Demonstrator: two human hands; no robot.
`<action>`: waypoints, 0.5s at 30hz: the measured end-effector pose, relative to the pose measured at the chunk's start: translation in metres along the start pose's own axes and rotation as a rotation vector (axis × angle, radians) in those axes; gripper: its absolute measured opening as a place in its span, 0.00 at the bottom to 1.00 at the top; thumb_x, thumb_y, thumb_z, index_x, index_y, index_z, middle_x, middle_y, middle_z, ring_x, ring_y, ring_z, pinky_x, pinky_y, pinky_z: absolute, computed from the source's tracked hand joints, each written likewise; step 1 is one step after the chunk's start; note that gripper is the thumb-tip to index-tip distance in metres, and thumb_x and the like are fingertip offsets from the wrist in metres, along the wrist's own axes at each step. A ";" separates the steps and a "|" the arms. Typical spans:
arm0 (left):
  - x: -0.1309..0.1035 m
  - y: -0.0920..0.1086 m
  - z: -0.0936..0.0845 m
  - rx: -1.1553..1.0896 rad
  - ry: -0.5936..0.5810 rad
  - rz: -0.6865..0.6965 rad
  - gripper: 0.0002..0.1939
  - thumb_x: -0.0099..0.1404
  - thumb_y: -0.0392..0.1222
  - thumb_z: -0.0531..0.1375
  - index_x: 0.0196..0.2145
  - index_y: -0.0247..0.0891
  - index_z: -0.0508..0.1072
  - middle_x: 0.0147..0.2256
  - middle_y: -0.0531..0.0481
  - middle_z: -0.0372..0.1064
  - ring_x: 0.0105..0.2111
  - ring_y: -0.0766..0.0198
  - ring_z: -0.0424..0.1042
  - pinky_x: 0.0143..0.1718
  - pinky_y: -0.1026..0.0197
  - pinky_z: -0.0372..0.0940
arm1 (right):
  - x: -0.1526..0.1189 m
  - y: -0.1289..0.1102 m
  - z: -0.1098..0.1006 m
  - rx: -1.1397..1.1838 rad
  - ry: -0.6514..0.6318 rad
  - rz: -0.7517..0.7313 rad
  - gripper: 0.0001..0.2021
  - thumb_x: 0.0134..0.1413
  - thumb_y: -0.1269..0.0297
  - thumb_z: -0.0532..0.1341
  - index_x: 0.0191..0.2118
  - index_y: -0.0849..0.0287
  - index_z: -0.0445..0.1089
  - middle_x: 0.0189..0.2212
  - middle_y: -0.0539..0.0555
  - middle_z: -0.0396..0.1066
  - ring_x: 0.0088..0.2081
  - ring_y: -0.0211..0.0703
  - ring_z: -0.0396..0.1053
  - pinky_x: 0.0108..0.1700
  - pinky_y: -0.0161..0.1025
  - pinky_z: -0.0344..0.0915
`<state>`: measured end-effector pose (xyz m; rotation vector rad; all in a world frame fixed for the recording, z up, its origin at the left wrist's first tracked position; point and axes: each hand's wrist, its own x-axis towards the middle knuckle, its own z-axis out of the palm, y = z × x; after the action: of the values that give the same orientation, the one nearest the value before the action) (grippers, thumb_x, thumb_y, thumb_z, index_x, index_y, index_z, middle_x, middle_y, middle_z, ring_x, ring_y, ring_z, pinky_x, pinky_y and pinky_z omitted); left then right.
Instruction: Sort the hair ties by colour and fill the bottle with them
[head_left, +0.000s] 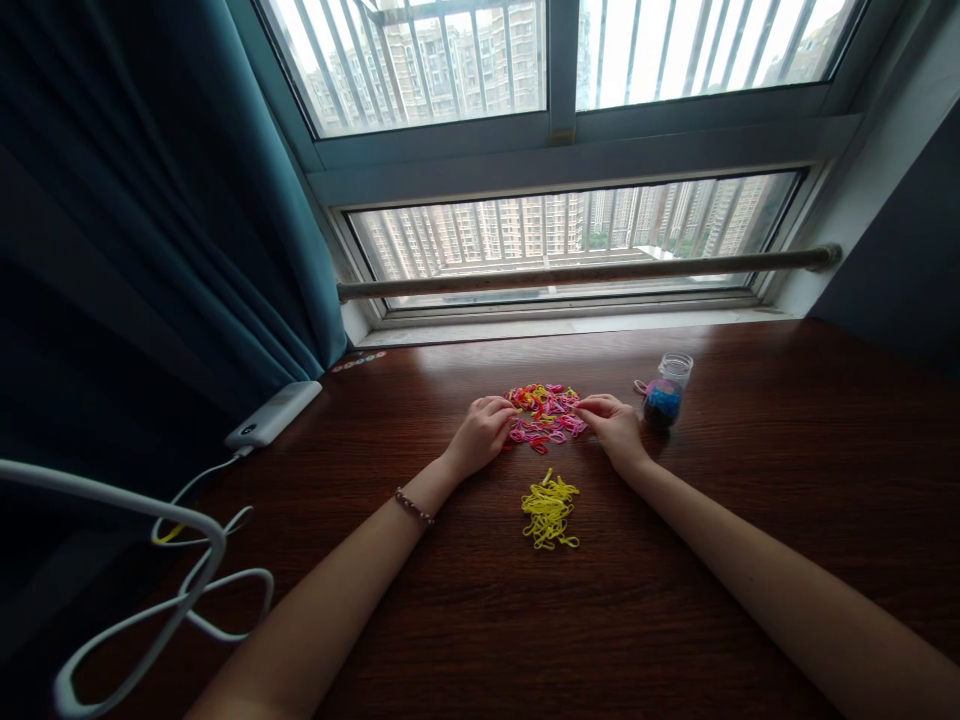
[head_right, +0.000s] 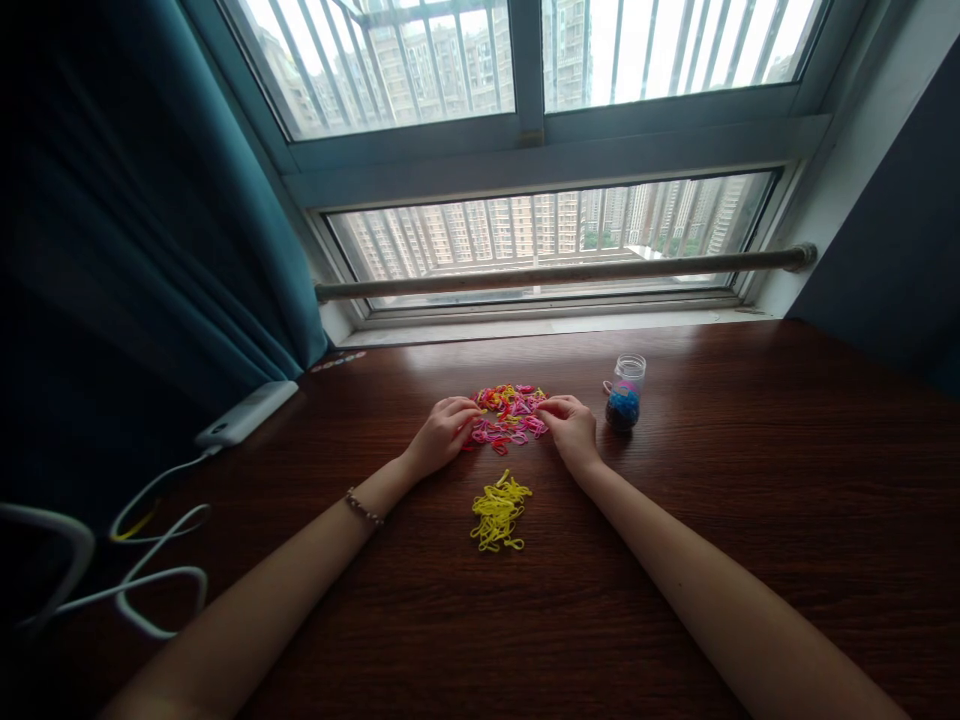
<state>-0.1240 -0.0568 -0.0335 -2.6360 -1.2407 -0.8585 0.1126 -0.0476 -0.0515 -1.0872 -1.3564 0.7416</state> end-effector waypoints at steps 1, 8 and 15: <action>0.000 0.000 0.000 0.000 0.000 0.001 0.10 0.63 0.37 0.50 0.39 0.37 0.69 0.40 0.47 0.67 0.44 0.60 0.63 0.48 0.53 0.56 | 0.000 -0.002 0.000 0.006 -0.005 0.010 0.11 0.39 0.58 0.64 0.27 0.61 0.74 0.31 0.55 0.71 0.34 0.45 0.69 0.37 0.39 0.65; 0.000 0.000 0.001 -0.007 0.011 0.004 0.10 0.63 0.37 0.50 0.39 0.38 0.69 0.40 0.47 0.67 0.44 0.60 0.63 0.47 0.53 0.57 | -0.002 -0.009 0.002 0.125 -0.044 0.138 0.13 0.41 0.57 0.62 0.31 0.62 0.72 0.28 0.56 0.73 0.32 0.45 0.70 0.33 0.38 0.66; 0.000 -0.001 0.001 -0.013 0.031 0.008 0.09 0.62 0.36 0.51 0.40 0.37 0.69 0.40 0.47 0.67 0.44 0.60 0.63 0.48 0.53 0.58 | -0.002 -0.012 0.003 0.185 -0.082 0.183 0.13 0.43 0.57 0.61 0.31 0.62 0.67 0.24 0.53 0.71 0.24 0.41 0.70 0.22 0.33 0.64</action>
<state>-0.1240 -0.0560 -0.0339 -2.6251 -1.2210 -0.9059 0.1075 -0.0530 -0.0411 -1.0518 -1.2402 1.0356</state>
